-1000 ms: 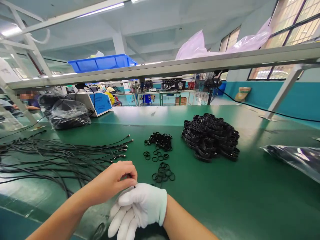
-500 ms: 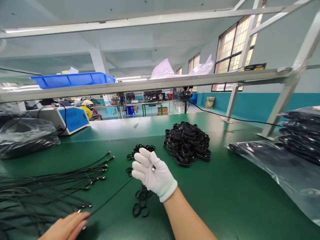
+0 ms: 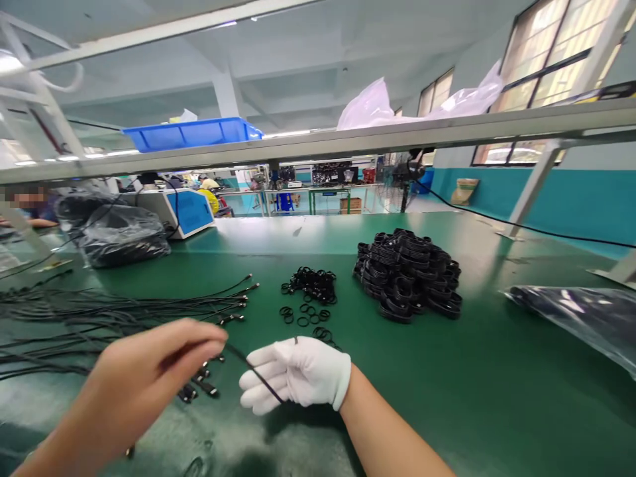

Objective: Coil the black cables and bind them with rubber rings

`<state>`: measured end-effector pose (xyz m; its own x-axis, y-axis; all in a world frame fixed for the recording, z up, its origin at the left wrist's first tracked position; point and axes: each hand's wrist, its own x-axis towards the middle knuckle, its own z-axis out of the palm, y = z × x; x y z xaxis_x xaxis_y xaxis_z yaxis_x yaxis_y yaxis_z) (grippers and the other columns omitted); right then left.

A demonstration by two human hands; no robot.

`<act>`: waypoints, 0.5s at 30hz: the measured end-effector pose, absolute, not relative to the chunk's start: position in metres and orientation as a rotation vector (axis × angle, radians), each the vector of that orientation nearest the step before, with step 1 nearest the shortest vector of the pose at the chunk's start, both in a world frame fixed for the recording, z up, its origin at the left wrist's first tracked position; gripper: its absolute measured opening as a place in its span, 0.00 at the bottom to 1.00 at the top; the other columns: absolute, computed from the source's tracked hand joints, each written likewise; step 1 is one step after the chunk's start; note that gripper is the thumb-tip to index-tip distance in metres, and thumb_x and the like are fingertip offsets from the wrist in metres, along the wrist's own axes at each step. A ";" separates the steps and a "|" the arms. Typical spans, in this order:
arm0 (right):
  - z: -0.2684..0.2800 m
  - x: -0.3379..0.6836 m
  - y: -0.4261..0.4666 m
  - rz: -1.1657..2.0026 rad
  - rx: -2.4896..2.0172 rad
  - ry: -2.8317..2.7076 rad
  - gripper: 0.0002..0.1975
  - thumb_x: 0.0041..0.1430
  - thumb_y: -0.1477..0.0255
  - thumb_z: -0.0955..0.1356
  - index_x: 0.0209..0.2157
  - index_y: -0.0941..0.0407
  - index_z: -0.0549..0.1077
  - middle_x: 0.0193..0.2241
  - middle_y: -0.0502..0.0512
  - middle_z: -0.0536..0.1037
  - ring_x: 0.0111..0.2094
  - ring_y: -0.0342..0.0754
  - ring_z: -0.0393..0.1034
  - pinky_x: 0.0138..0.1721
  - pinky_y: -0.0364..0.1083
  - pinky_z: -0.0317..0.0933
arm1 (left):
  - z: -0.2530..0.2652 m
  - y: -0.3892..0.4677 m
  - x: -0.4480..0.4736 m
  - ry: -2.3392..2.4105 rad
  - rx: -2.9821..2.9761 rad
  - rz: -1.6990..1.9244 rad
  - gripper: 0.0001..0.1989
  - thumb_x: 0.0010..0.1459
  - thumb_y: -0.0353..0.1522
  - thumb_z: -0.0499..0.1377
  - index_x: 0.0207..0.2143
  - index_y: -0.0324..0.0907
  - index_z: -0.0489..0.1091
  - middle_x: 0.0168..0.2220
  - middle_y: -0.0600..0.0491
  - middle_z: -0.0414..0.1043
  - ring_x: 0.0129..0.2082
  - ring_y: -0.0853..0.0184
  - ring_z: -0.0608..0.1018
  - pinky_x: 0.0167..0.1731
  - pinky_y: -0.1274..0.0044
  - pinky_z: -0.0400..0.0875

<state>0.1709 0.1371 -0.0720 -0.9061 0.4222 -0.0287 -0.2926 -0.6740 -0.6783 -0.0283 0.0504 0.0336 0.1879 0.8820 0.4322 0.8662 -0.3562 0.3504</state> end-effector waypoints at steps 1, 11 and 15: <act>-0.071 0.168 0.131 2.622 -0.171 -1.039 0.28 0.47 0.62 0.72 0.47 0.64 0.68 0.41 0.67 0.76 0.41 0.58 0.72 0.45 0.59 0.59 | 0.045 0.063 -0.023 1.805 2.326 0.883 0.10 0.56 0.42 0.54 0.32 0.53 0.73 0.31 0.62 0.77 0.28 0.66 0.75 0.30 0.77 0.68; -0.052 0.168 0.128 2.423 0.099 -0.863 0.17 0.49 0.67 0.72 0.39 0.59 0.70 0.28 0.50 0.73 0.29 0.45 0.70 0.36 0.49 0.61 | -0.033 0.118 -0.019 1.782 2.216 0.477 0.18 0.58 0.34 0.47 0.20 0.42 0.69 0.19 0.57 0.71 0.22 0.67 0.73 0.24 0.79 0.63; -0.043 0.181 0.150 2.185 0.066 -0.698 0.10 0.52 0.68 0.70 0.35 0.57 0.69 0.25 0.46 0.70 0.26 0.40 0.65 0.33 0.45 0.60 | -0.076 0.078 -0.040 1.981 2.341 0.370 0.15 0.61 0.33 0.45 0.29 0.44 0.70 0.28 0.55 0.76 0.29 0.65 0.77 0.29 0.79 0.66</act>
<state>0.1810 0.1500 -0.0432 -0.6611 0.6988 0.2732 -0.7278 -0.5088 -0.4598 -0.0395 0.0777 -0.0764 0.1493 0.9777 0.1479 0.9651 -0.1766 0.1933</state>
